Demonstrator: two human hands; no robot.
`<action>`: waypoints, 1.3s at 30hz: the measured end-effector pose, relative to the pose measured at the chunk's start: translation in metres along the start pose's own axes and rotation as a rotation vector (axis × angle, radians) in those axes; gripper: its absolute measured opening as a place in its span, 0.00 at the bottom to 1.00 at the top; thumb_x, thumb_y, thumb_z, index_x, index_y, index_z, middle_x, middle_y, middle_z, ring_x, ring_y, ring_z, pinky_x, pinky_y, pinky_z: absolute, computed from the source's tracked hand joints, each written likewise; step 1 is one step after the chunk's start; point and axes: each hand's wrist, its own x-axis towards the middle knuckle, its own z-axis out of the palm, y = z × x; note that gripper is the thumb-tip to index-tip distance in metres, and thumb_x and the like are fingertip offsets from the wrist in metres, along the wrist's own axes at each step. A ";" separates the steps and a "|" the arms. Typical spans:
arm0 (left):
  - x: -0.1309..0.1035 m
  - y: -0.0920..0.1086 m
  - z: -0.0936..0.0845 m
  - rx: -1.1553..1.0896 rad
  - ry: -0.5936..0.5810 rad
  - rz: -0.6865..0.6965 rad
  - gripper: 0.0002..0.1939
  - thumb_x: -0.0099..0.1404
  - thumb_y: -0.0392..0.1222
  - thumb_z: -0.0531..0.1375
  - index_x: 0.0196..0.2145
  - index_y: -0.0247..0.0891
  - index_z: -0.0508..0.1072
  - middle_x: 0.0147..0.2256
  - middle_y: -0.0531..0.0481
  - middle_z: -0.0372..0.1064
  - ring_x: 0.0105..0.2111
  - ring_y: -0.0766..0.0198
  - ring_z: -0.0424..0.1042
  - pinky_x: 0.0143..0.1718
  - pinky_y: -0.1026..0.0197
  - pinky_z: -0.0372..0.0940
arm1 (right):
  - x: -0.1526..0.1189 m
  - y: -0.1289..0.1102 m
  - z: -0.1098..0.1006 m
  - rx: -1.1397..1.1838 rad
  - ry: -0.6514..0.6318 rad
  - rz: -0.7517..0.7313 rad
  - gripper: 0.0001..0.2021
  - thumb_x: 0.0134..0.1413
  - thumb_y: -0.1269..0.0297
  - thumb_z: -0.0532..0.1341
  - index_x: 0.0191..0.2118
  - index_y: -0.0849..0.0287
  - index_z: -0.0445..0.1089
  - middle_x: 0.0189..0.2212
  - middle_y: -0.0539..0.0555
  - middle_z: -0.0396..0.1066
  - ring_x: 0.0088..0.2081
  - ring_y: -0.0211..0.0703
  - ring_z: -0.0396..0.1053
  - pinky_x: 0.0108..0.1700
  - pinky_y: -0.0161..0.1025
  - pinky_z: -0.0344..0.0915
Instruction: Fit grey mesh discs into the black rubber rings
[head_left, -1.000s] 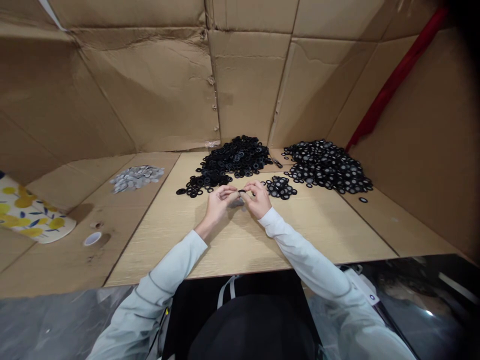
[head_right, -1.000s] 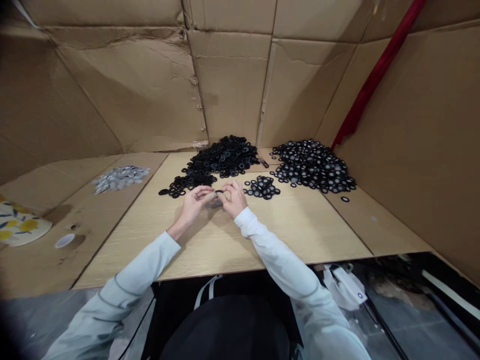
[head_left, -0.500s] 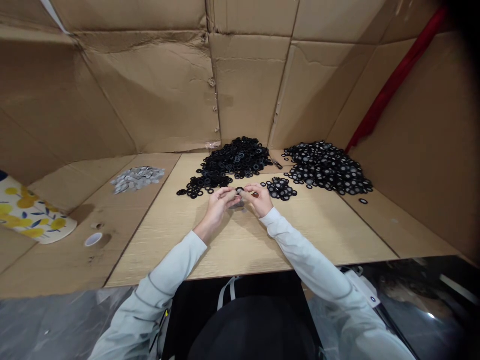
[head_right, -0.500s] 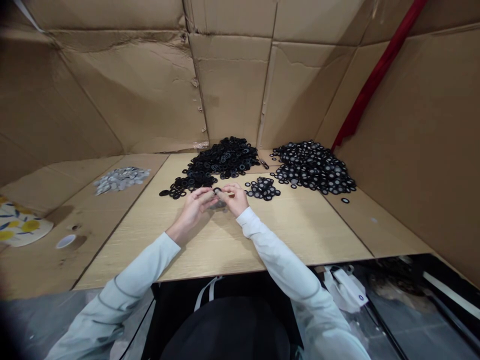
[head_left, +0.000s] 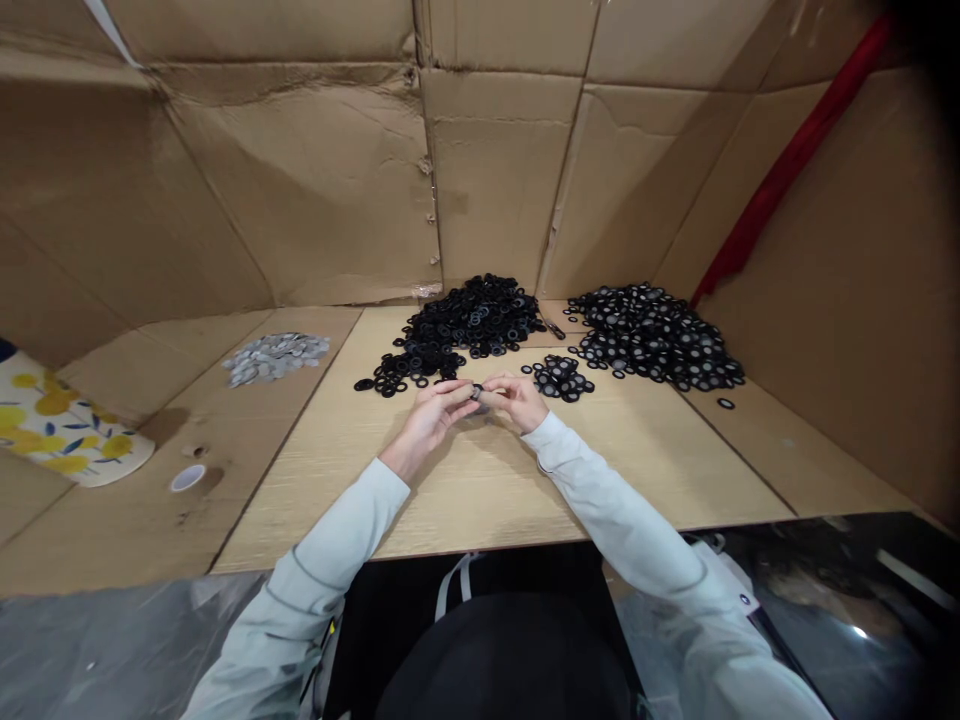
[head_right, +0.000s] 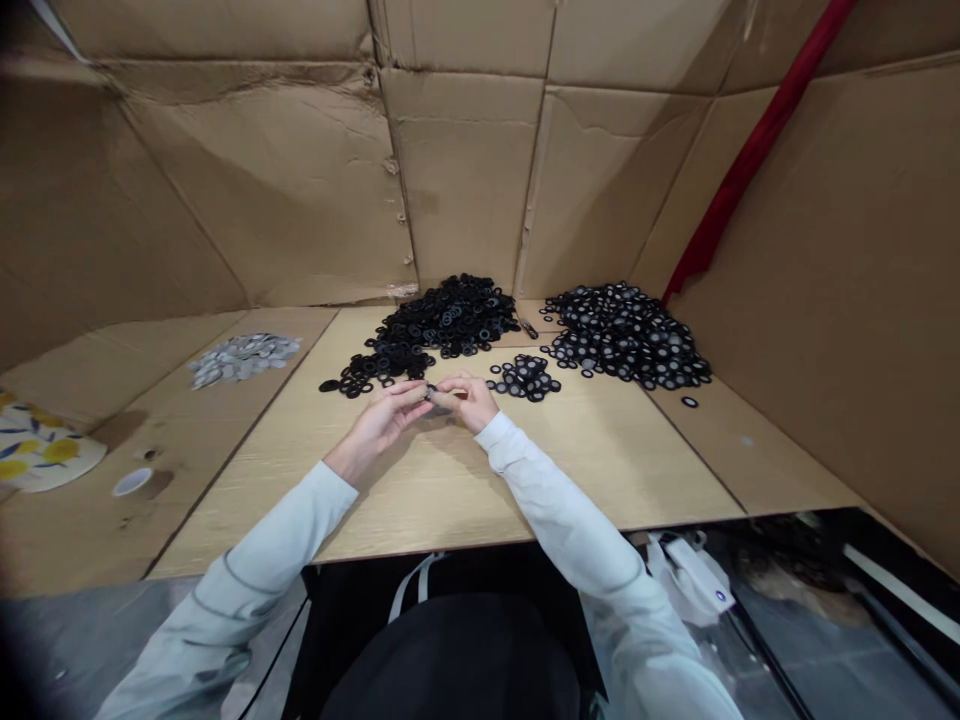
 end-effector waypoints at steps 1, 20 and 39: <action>0.000 0.000 0.000 0.004 -0.006 -0.007 0.07 0.45 0.31 0.65 0.26 0.32 0.74 0.29 0.46 0.72 0.31 0.64 0.72 0.39 0.59 0.68 | 0.000 0.000 -0.001 -0.007 0.005 0.010 0.16 0.31 0.49 0.65 0.21 0.58 0.72 0.24 0.51 0.67 0.31 0.41 0.66 0.35 0.40 0.63; -0.002 -0.008 0.007 0.201 0.070 0.157 0.09 0.43 0.35 0.67 0.25 0.30 0.75 0.26 0.45 0.73 0.24 0.65 0.71 0.36 0.56 0.67 | 0.000 0.015 0.009 -0.105 0.165 0.039 0.13 0.33 0.53 0.64 0.19 0.60 0.68 0.28 0.53 0.64 0.33 0.42 0.64 0.32 0.39 0.62; -0.006 -0.013 0.008 -0.165 0.031 -0.133 0.04 0.55 0.32 0.57 0.28 0.32 0.72 0.30 0.45 0.72 0.32 0.63 0.72 0.43 0.59 0.66 | 0.001 0.016 0.007 -0.153 0.123 0.008 0.10 0.39 0.57 0.62 0.23 0.60 0.69 0.31 0.54 0.65 0.39 0.44 0.65 0.39 0.41 0.63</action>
